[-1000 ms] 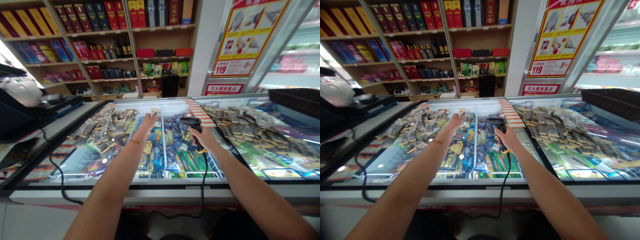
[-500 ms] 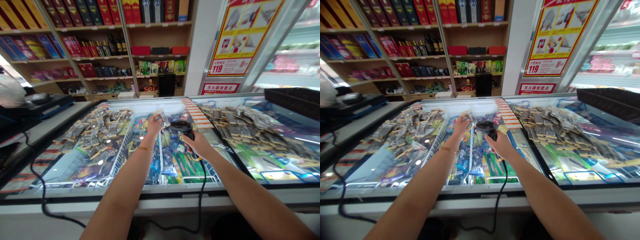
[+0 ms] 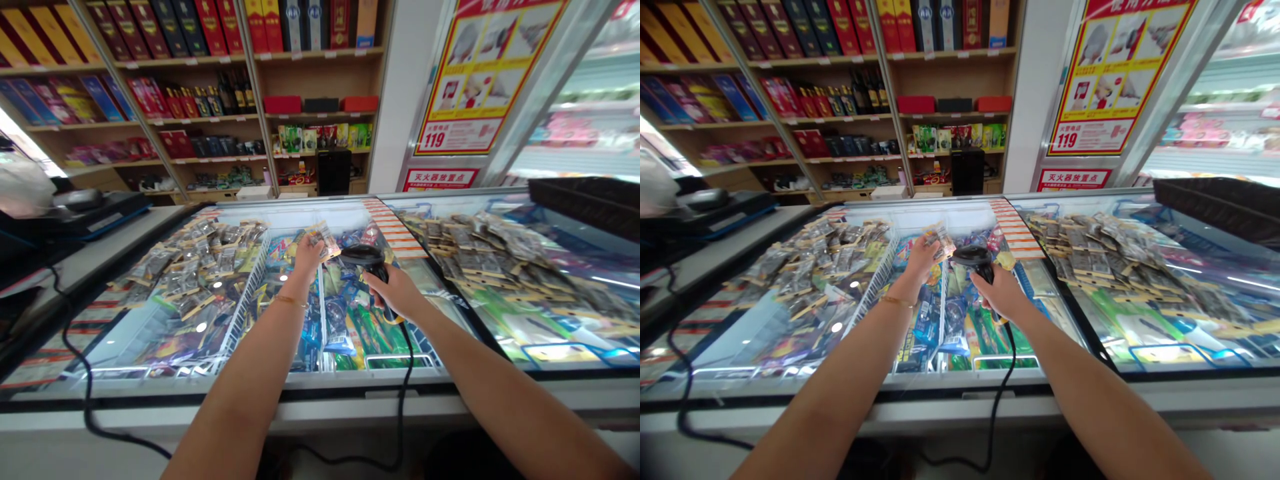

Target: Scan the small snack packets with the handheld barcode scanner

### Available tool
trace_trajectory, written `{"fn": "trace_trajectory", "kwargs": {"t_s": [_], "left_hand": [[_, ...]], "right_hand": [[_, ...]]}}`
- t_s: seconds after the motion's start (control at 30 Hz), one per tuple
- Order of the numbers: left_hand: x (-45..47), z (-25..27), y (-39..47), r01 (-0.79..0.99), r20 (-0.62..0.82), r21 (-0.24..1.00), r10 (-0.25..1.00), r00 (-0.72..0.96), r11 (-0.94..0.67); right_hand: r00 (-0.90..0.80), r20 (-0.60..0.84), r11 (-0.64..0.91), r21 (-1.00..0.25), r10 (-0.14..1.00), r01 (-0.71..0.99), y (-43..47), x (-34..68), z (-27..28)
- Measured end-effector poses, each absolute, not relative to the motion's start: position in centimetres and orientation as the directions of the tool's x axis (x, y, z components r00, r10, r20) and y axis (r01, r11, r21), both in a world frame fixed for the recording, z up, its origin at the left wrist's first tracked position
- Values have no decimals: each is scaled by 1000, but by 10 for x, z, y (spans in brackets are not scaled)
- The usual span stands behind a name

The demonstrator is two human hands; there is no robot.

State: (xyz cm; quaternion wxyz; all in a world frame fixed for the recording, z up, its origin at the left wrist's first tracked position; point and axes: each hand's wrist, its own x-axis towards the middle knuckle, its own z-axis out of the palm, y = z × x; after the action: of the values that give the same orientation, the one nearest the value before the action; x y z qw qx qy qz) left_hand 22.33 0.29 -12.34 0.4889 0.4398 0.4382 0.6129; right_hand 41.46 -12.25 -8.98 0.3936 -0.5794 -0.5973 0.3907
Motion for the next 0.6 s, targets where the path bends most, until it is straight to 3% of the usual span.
{"fn": "trace_trajectory", "kwargs": {"t_s": [0.33,0.6], "left_hand": [[220,-123,3,-185,78,977,986,-149,-105],[258,-99,-7,-80,-2,997,986,-168,-12]], "right_hand": [[-10,13,16,-939,1000,344,-121,416,-86],[83,140,118,-966,987,230,-126,469,-60]]}}
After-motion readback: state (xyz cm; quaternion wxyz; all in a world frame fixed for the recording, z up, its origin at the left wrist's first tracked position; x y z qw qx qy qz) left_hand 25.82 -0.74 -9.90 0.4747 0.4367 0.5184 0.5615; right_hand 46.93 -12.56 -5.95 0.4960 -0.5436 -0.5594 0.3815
